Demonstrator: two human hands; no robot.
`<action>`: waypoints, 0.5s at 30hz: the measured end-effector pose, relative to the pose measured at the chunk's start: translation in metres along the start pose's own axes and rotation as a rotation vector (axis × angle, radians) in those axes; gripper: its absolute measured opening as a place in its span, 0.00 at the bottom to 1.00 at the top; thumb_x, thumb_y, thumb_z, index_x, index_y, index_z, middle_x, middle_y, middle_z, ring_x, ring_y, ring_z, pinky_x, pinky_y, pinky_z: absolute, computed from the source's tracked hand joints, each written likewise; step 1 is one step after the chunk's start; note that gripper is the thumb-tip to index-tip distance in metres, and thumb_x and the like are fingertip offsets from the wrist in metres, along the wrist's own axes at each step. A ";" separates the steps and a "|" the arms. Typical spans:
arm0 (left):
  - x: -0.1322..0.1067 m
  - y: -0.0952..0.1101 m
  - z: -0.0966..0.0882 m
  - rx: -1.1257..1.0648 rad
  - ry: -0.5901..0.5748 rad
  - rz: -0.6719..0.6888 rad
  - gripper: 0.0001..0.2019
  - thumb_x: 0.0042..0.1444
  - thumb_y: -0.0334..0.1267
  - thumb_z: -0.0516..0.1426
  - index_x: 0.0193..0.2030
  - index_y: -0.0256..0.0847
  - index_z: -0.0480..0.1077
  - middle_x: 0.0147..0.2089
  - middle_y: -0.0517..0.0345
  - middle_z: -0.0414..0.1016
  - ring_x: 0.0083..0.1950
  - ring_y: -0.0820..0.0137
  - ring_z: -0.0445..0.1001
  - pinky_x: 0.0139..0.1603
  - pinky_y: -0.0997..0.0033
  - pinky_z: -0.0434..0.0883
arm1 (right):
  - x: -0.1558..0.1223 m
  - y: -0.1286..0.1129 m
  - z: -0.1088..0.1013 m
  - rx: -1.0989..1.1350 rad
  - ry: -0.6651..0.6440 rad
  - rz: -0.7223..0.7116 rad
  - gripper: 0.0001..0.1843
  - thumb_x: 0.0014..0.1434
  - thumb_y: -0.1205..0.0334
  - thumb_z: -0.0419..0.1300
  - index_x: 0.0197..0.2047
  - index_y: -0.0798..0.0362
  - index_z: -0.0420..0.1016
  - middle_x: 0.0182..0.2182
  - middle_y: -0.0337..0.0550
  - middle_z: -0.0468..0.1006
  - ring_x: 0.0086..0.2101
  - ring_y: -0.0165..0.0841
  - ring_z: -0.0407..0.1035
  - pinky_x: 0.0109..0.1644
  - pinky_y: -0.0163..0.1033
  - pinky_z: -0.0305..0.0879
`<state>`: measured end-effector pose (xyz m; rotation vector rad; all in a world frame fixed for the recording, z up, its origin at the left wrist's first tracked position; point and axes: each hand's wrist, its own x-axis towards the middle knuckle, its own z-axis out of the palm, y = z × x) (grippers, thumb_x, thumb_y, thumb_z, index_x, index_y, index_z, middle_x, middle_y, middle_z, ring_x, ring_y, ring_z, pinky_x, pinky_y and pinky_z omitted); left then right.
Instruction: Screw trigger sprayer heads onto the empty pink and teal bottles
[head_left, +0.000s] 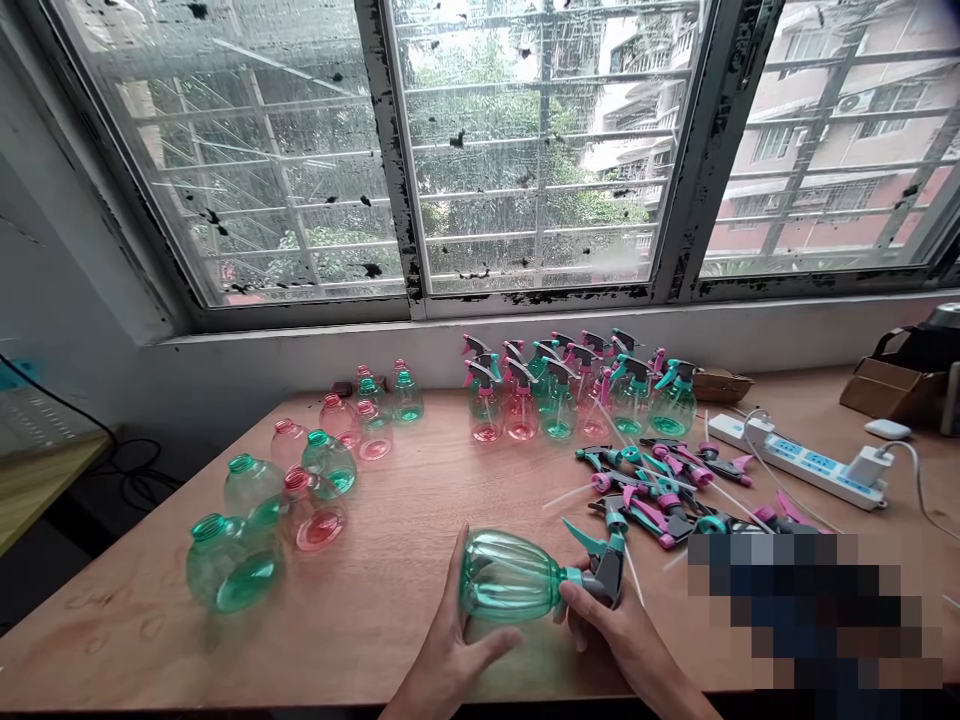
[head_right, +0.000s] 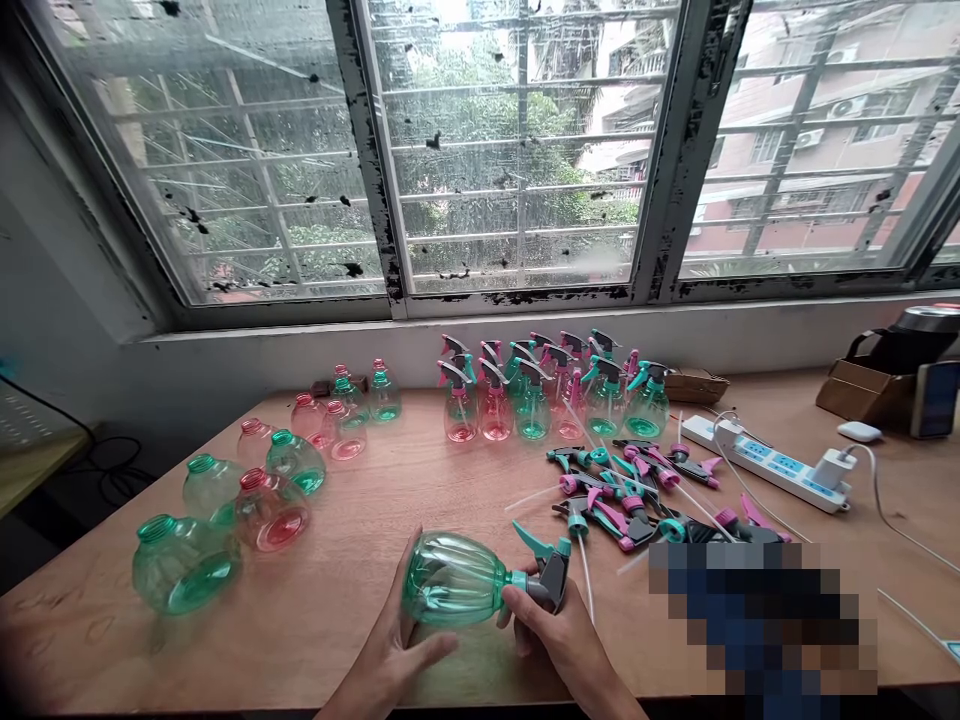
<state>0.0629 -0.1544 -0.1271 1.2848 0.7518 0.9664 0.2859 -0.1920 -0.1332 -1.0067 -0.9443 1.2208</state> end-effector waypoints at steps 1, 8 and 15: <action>0.000 0.004 0.001 0.007 0.001 -0.006 0.56 0.53 0.53 0.70 0.79 0.51 0.40 0.78 0.45 0.55 0.78 0.46 0.52 0.79 0.44 0.46 | 0.000 0.000 0.000 -0.003 -0.008 0.003 0.24 0.58 0.42 0.71 0.41 0.51 0.69 0.24 0.39 0.84 0.17 0.29 0.68 0.24 0.35 0.61; 0.001 0.007 0.000 0.031 0.008 0.010 0.49 0.56 0.51 0.69 0.78 0.49 0.47 0.80 0.49 0.50 0.80 0.49 0.49 0.80 0.50 0.47 | 0.003 0.001 0.001 -0.042 0.050 0.020 0.24 0.59 0.40 0.69 0.36 0.50 0.66 0.19 0.38 0.82 0.14 0.27 0.66 0.19 0.32 0.56; -0.006 -0.005 -0.003 0.320 0.057 0.091 0.46 0.60 0.49 0.65 0.78 0.55 0.45 0.82 0.55 0.42 0.82 0.49 0.38 0.81 0.46 0.37 | -0.004 -0.009 0.003 -0.067 0.092 0.106 0.27 0.57 0.35 0.68 0.32 0.50 0.65 0.16 0.36 0.78 0.12 0.26 0.61 0.17 0.30 0.50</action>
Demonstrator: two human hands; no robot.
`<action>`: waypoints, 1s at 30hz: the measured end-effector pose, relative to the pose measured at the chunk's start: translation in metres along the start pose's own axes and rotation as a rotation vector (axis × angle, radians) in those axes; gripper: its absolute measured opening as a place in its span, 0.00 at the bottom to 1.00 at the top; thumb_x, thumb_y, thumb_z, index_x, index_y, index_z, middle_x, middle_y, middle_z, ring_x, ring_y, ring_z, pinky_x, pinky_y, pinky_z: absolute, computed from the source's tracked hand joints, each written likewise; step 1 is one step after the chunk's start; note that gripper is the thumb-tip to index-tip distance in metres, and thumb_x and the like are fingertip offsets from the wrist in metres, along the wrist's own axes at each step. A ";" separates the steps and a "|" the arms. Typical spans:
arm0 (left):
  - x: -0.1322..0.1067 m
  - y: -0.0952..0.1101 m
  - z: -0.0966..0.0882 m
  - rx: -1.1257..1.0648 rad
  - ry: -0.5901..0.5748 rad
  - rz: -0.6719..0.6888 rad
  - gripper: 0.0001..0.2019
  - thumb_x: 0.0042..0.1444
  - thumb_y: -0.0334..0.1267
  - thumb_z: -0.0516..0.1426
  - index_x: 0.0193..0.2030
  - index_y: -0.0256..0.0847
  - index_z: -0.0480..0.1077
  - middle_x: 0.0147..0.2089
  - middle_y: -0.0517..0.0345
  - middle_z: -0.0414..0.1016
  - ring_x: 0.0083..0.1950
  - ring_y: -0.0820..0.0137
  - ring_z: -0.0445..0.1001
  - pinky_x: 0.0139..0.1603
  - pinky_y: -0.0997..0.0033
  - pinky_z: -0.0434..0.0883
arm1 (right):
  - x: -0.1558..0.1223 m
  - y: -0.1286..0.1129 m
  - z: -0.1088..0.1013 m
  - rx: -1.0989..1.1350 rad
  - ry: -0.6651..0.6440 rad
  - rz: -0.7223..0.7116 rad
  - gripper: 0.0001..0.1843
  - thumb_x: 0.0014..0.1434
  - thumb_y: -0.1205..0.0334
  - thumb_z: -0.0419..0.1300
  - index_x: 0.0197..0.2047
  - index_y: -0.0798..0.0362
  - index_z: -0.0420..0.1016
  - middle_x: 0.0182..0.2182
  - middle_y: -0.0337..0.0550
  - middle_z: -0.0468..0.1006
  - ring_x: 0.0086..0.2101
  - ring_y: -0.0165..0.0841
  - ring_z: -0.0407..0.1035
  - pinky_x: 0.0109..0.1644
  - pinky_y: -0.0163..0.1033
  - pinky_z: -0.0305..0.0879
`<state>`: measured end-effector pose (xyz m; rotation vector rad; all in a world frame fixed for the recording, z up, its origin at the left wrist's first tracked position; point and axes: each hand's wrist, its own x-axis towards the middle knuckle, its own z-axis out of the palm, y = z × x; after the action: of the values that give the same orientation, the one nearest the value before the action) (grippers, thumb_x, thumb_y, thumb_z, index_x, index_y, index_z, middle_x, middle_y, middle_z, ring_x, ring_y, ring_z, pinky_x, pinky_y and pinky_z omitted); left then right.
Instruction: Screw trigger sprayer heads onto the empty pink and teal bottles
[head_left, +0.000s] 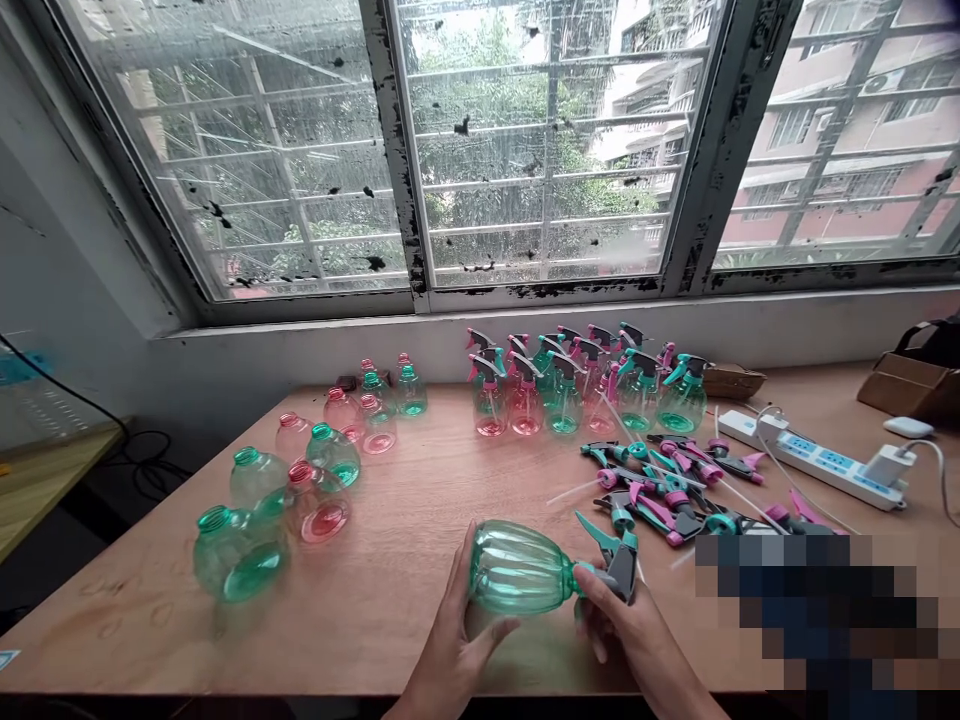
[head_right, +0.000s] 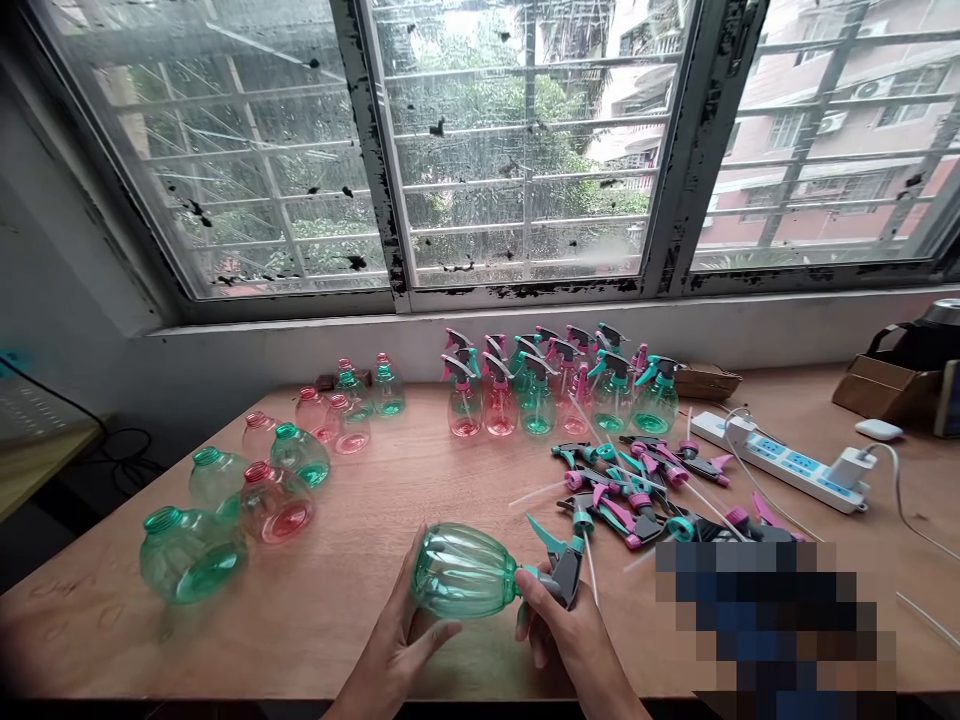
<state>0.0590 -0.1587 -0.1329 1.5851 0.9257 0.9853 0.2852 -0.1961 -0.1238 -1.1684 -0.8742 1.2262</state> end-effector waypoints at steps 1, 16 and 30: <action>-0.002 0.000 0.000 0.029 -0.007 0.021 0.46 0.61 0.50 0.65 0.78 0.56 0.44 0.82 0.56 0.42 0.82 0.50 0.37 0.81 0.46 0.37 | -0.002 -0.002 0.000 0.012 -0.009 0.023 0.27 0.56 0.35 0.68 0.31 0.50 0.65 0.16 0.36 0.78 0.12 0.25 0.61 0.17 0.30 0.50; -0.016 0.032 -0.033 0.231 -0.040 0.266 0.38 0.62 0.46 0.64 0.75 0.60 0.53 0.82 0.63 0.42 0.81 0.44 0.39 0.79 0.40 0.43 | -0.011 -0.004 -0.010 0.194 -0.106 0.050 0.21 0.48 0.45 0.78 0.32 0.50 0.77 0.20 0.35 0.76 0.21 0.30 0.68 0.23 0.32 0.63; -0.017 0.032 -0.042 -0.302 -0.214 -0.128 0.47 0.56 0.56 0.67 0.77 0.57 0.48 0.80 0.53 0.50 0.80 0.45 0.48 0.77 0.41 0.51 | 0.002 0.003 -0.017 -0.025 -0.201 -0.004 0.19 0.46 0.44 0.77 0.28 0.52 0.85 0.20 0.42 0.80 0.22 0.38 0.72 0.27 0.41 0.68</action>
<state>0.0162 -0.1661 -0.0977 1.3293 0.6855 0.8057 0.3012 -0.1979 -0.1310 -1.0751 -1.0427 1.3493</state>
